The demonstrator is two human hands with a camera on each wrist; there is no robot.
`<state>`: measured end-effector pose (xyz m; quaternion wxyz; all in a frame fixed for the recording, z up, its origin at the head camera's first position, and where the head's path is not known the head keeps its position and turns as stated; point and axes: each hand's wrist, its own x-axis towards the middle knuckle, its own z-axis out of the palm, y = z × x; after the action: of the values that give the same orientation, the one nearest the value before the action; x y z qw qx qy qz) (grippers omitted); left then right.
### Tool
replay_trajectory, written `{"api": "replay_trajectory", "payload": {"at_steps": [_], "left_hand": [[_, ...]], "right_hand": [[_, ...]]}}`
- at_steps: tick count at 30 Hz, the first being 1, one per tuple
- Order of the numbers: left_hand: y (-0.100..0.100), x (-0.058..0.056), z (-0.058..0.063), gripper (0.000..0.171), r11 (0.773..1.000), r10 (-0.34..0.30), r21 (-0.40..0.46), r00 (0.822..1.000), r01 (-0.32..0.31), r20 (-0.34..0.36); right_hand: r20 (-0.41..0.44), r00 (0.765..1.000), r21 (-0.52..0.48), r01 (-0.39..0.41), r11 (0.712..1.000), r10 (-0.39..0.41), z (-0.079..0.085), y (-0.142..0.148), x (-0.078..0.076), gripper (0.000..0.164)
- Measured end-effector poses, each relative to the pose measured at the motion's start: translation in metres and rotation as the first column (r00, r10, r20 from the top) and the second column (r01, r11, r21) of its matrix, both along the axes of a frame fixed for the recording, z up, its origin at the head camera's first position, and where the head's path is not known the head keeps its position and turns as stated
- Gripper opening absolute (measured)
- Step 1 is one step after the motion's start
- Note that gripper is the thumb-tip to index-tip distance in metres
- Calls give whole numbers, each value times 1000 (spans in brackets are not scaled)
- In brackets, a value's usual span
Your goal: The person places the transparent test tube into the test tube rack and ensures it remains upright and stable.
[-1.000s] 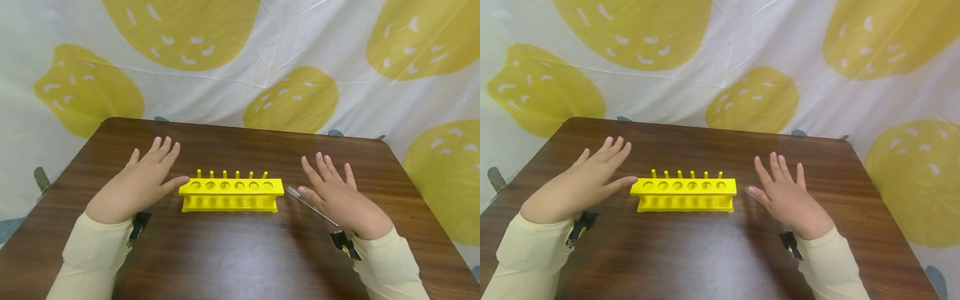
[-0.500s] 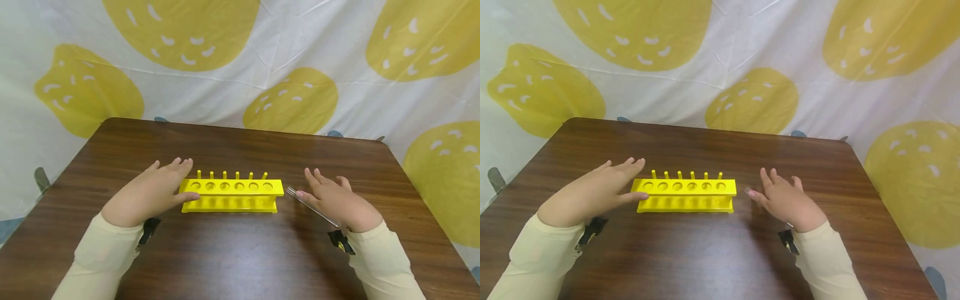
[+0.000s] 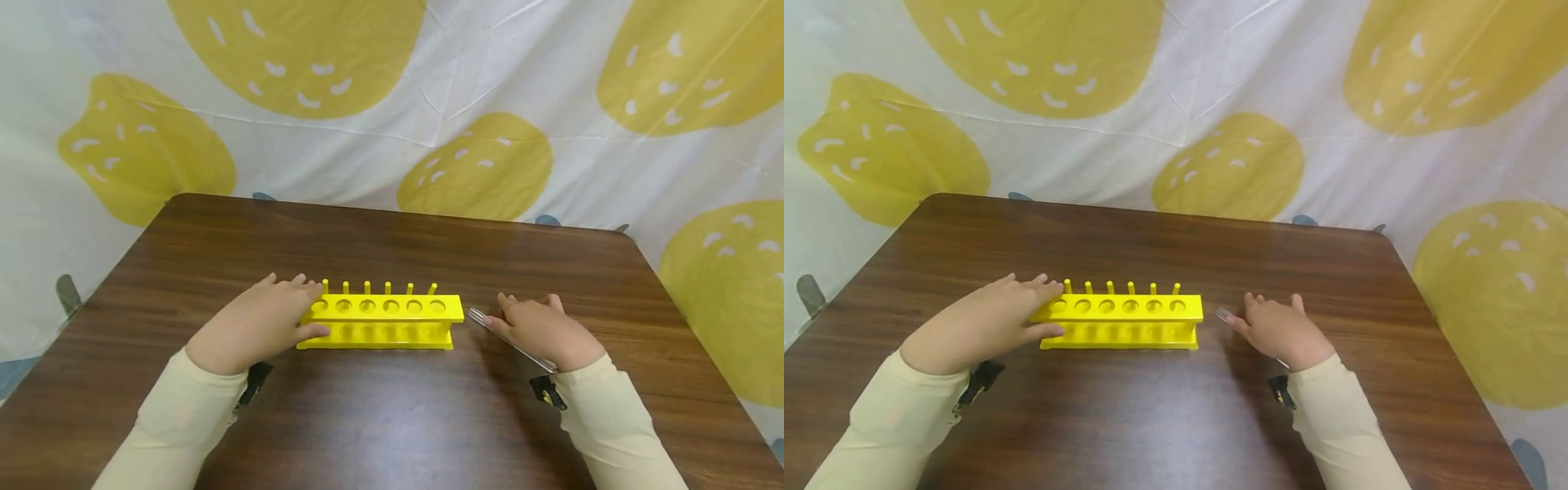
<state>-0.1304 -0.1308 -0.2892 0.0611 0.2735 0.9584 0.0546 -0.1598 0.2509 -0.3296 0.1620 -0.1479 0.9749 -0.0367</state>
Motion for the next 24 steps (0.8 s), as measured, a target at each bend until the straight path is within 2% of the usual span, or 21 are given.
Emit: {"api": "replay_trajectory", "payload": {"at_steps": [6,11,16,24], "left_hand": [[3,0,-5,54,1000,15,-19,999,-16,-35],[6,1,-11,48,999,-13,-36,989,8,-144],[7,1,-15,40,999,-45,-30,965,39,-257],[9,-2,-18,36,999,-39,-12,961,37,-274]], "right_hand": [[-57,998,37,-35,999,37,-9,-7,-3,55],[-146,988,37,-44,998,49,-17,-9,-4,25],[-249,967,48,-49,998,59,-23,-13,-5,33],[-385,917,103,-67,992,102,-35,-19,-6,32]]}}
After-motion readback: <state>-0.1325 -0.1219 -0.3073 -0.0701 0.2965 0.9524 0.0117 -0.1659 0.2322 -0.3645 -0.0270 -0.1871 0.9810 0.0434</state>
